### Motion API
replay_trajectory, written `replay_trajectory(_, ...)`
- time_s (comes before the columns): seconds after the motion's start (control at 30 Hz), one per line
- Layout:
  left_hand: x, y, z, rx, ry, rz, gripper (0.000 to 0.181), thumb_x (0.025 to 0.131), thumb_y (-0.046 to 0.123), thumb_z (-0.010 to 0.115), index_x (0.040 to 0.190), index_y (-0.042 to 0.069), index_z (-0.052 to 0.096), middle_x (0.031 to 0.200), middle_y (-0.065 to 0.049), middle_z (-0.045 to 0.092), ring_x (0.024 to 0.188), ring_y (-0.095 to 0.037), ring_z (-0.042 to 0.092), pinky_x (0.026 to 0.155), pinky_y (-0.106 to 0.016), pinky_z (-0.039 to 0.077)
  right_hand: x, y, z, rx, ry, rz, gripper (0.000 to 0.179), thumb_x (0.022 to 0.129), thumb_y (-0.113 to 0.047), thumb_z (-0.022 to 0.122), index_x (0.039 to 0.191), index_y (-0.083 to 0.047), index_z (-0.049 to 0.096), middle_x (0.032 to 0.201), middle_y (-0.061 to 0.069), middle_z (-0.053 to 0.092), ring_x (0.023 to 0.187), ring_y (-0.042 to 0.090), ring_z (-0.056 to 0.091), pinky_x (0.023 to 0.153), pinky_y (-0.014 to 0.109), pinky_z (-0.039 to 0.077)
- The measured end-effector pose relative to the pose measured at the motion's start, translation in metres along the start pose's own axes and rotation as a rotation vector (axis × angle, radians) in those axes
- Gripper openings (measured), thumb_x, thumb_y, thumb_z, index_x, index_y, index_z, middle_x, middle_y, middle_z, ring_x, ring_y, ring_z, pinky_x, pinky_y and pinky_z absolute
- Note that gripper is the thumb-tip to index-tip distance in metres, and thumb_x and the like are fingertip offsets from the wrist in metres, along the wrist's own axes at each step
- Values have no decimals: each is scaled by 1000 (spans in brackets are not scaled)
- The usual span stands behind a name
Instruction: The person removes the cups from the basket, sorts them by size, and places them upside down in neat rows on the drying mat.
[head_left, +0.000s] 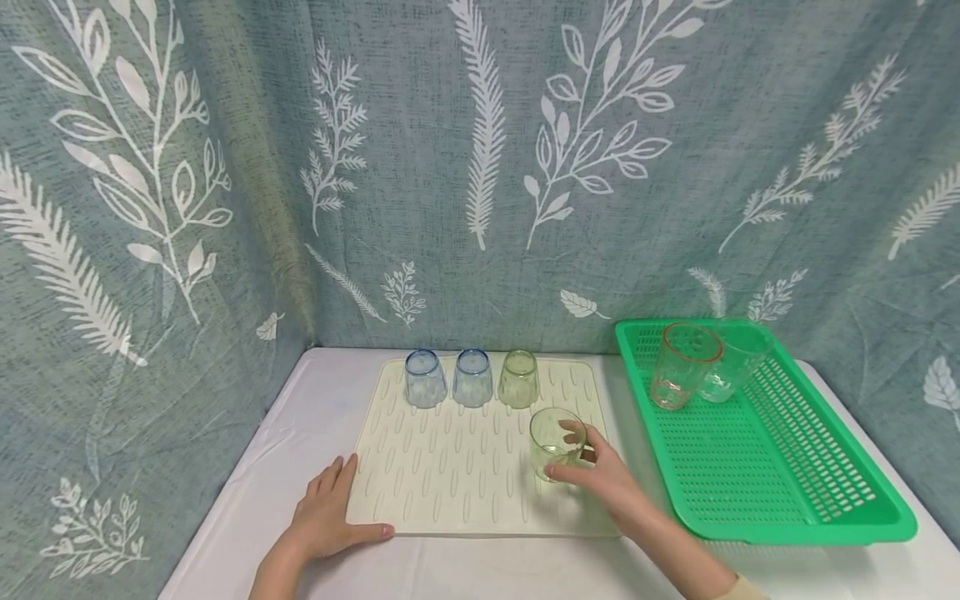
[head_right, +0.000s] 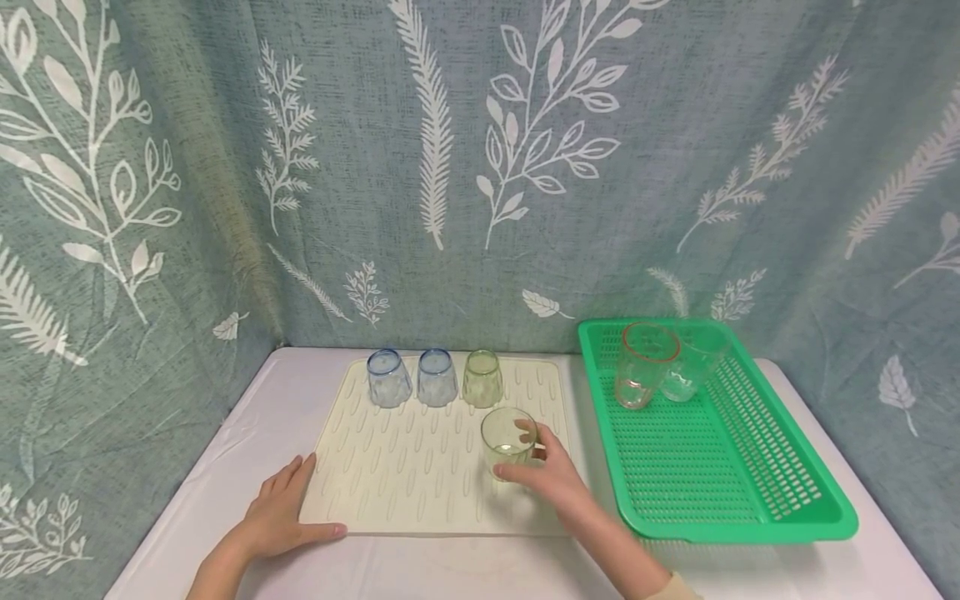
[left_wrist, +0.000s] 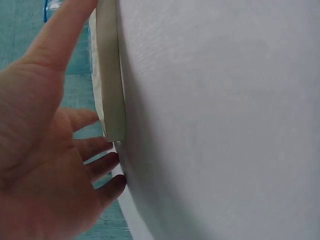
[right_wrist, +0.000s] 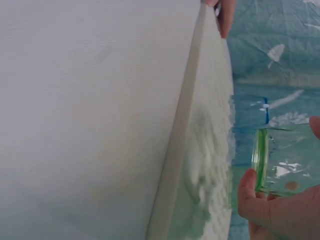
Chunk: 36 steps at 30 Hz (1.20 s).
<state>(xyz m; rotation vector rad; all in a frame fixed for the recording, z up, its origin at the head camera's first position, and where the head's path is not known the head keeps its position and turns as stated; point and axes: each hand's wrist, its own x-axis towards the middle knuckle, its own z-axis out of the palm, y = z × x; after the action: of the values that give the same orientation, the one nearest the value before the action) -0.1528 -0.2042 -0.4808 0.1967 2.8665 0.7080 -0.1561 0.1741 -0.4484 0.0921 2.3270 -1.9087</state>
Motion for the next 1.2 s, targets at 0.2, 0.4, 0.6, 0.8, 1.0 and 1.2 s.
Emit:
replay_trajectory(0.2, -6, 25, -6, -62, 74, 56, 112, 69, 54, 83, 144, -13, 34, 148, -41, 21, 134, -59, 19, 102, -74, 21, 1, 5, 0, -7, 12, -6, 72, 74, -17, 85, 137, -11, 52, 128, 14, 50, 116, 29, 47, 84, 34, 45)
replay_trajectory(0.4, -5, 64, -2, -272, 205, 190, 77, 79, 45, 80, 141, 8, 51, 147, -15, 44, 135, -38, 38, 103, -59, 37, 0, 5, 2, -36, 8, -17, 71, 74, -19, 84, 137, -16, 52, 129, 11, 51, 117, 26, 46, 85, 37, 43)
replay_trajectory(0.6, -2, 97, 16, -550, 248, 267, 56, 81, 32, 81, 132, 25, 59, 130, 9, 57, 117, -20, 56, 95, -39, 49, -2, 2, 6, -124, -2, -81, 71, 72, -20, 87, 135, -18, 55, 124, 5, 52, 110, 21, 45, 81, 36, 43)
replay_trajectory(0.8, -1, 118, 29, -680, 187, 278, 52, 84, 30, 79, 131, 24, 59, 130, 4, 58, 117, -29, 56, 93, -33, 51, -1, 4, 12, -274, -8, -217, 71, 67, -20, 91, 130, -16, 59, 117, 3, 53, 101, 21, 45, 73, 30, 49)
replay_trajectory(1.0, 2, 130, 37, -739, 169, 269, 55, 84, 29, 78, 134, 19, 57, 133, -1, 56, 118, -30, 55, 91, -30, 52, -4, 5, 16, -433, -25, -340, 73, 65, -26, 91, 129, -13, 59, 119, 4, 52, 104, 23, 47, 78, 34, 47)
replay_trajectory(1.2, 4, 137, 44, -732, 156, 276, 58, 85, 34, 77, 136, 14, 54, 135, -10, 55, 117, -30, 55, 88, -33, 53, -9, 2, 24, -515, -39, -413, 72, 64, -28, 92, 127, -17, 60, 119, 1, 51, 111, 23, 45, 86, 42, 46)
